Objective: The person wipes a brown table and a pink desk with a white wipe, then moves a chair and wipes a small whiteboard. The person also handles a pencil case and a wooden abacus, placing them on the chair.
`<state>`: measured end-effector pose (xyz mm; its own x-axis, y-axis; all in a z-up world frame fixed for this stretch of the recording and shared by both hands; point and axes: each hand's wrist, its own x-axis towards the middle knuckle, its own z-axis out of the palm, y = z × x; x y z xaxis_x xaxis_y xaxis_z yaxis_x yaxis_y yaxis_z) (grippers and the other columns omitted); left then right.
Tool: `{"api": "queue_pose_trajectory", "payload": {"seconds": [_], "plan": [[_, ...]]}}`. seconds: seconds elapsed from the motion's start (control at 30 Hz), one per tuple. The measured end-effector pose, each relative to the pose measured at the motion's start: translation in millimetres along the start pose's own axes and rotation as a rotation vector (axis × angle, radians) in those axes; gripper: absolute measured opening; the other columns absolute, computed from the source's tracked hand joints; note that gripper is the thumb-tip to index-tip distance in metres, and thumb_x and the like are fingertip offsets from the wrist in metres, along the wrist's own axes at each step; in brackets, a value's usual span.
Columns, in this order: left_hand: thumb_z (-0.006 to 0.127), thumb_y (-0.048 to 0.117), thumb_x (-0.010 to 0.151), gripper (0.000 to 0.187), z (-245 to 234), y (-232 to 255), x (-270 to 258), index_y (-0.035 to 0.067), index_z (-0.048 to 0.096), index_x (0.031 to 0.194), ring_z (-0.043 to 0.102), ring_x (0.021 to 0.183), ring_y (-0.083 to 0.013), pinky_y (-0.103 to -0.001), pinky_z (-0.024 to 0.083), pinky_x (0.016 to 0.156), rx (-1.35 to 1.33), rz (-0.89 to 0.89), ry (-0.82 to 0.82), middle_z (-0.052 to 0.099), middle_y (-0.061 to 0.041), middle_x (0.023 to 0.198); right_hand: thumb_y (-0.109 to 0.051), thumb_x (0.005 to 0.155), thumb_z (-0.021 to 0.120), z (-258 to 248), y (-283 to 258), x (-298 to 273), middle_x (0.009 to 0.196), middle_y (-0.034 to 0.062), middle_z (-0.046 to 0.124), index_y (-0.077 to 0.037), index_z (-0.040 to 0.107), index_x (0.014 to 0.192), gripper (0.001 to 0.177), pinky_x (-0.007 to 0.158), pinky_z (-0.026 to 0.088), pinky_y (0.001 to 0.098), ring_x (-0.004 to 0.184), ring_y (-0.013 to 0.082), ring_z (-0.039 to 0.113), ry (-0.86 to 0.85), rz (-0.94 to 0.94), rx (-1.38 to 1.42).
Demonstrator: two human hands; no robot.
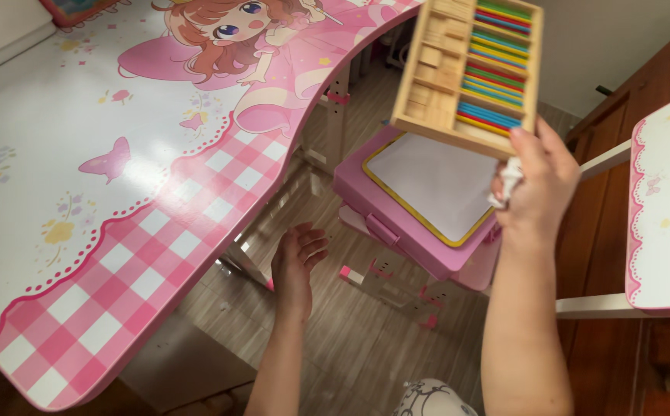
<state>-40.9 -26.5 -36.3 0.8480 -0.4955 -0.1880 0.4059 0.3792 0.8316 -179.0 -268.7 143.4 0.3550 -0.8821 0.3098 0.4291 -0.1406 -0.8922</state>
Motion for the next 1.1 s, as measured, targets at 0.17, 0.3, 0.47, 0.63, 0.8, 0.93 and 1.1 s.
{"api": "queue_pose_trajectory", "payload": {"seconds": [0.17, 0.3, 0.47, 0.63, 0.8, 0.93, 1.1], "plan": [[0.041, 0.039, 0.105, 0.047, -3.9, 5.6, -5.0, 0.004, 0.062, 0.127, 0.068, 0.101, -0.0221, -0.038, 0.054, 0.088, 0.015, 0.014, -0.005, 0.071, -0.012, 0.111, -0.012, 0.096, 0.069, 39.2, 7.6, 13.4, 0.081, 0.0059, 0.066, 0.009, 0.067, 0.131, 0.041, 0.036, 0.035, 0.0239, 0.046, 0.007, 0.049, -0.101, 0.068, 0.032], [0.041, 0.038, 0.106, 0.045, -7.1, 5.9, -5.1, 0.003, 0.062, 0.126, 0.068, 0.102, -0.0211, -0.038, 0.055, 0.088, 0.037, 0.035, 0.013, 0.07, -0.012, 0.111, -0.022, 0.101, 0.07, 61.0, 22.3, 25.4, 0.079, 0.006, 0.065, 0.009, 0.07, 0.126, 0.04, 0.037, 0.035, 0.0255, 0.047, 0.0082, 0.049, -0.18, 0.076, 0.09], [0.041, 0.038, 0.106, 0.045, -8.1, 7.0, -4.0, 0.004, 0.062, 0.125, 0.068, 0.102, -0.0208, -0.037, 0.056, 0.088, 0.039, 0.023, 0.019, 0.071, -0.011, 0.111, -0.033, 0.107, 0.068, 85.4, 28.4, 36.4, 0.066, 0.0062, 0.05, 0.006, 0.062, 0.116, 0.04, 0.036, 0.035, 0.0294, 0.044, 0.0135, 0.048, -0.295, 0.164, 0.13], [0.042, 0.038, 0.105, 0.044, -8.7, 3.6, -2.4, 0.003, 0.062, 0.125, 0.068, 0.102, -0.0206, -0.037, 0.055, 0.088, 0.02, 0.021, 0.008, 0.07, -0.011, 0.112, -0.036, 0.103, 0.059, 102.1, 27.8, 32.6, 0.074, 0.0074, 0.064, -0.003, 0.06, 0.141, 0.051, 0.034, 0.037, 0.0271, 0.044, 0.0104, 0.051, -0.552, 0.298, 0.087], [0.043, 0.038, 0.105, 0.044, -8.7, 3.3, -1.0, 0.003, 0.062, 0.125, 0.068, 0.102, -0.021, -0.037, 0.055, 0.088, 0.031, 0.015, 0.018, 0.07, -0.012, 0.111, -0.032, 0.101, 0.058, 89.3, 28.3, 22.5, 0.107, 0.0092, 0.075, -0.002, 0.057, 0.14, 0.05, 0.033, 0.037, 0.0262, 0.044, 0.0094, 0.053, -0.521, 0.286, -0.034], [0.044, 0.038, 0.105, 0.045, -11.2, 0.4, 4.7, 0.002, 0.062, 0.126, 0.068, 0.102, -0.0213, -0.037, 0.055, 0.088, 0.009, 0.009, 0.03, 0.071, -0.012, 0.111, -0.025, 0.103, 0.061, 55.4, 37.2, 22.1, 0.107, 0.0104, 0.073, -0.001, 0.062, 0.137, 0.042, 0.036, 0.037, 0.0248, 0.047, 0.0078, 0.053, -0.421, 0.28, -0.144], [0.045, 0.039, 0.105, 0.045, -10.7, -9.5, 10.1, 0.002, 0.062, 0.126, 0.068, 0.102, -0.0215, -0.037, 0.055, 0.088, -0.008, 0.002, 0.015, 0.07, -0.012, 0.11, -0.02, 0.101, 0.069, -8.4, 40.2, 19.1, 0.114, 0.0091, 0.075, -0.002, 0.072, 0.127, 0.032, 0.073, 0.05, 0.0275, 0.086, 0.0134, 0.065, -0.253, -0.064, -0.599]]}}
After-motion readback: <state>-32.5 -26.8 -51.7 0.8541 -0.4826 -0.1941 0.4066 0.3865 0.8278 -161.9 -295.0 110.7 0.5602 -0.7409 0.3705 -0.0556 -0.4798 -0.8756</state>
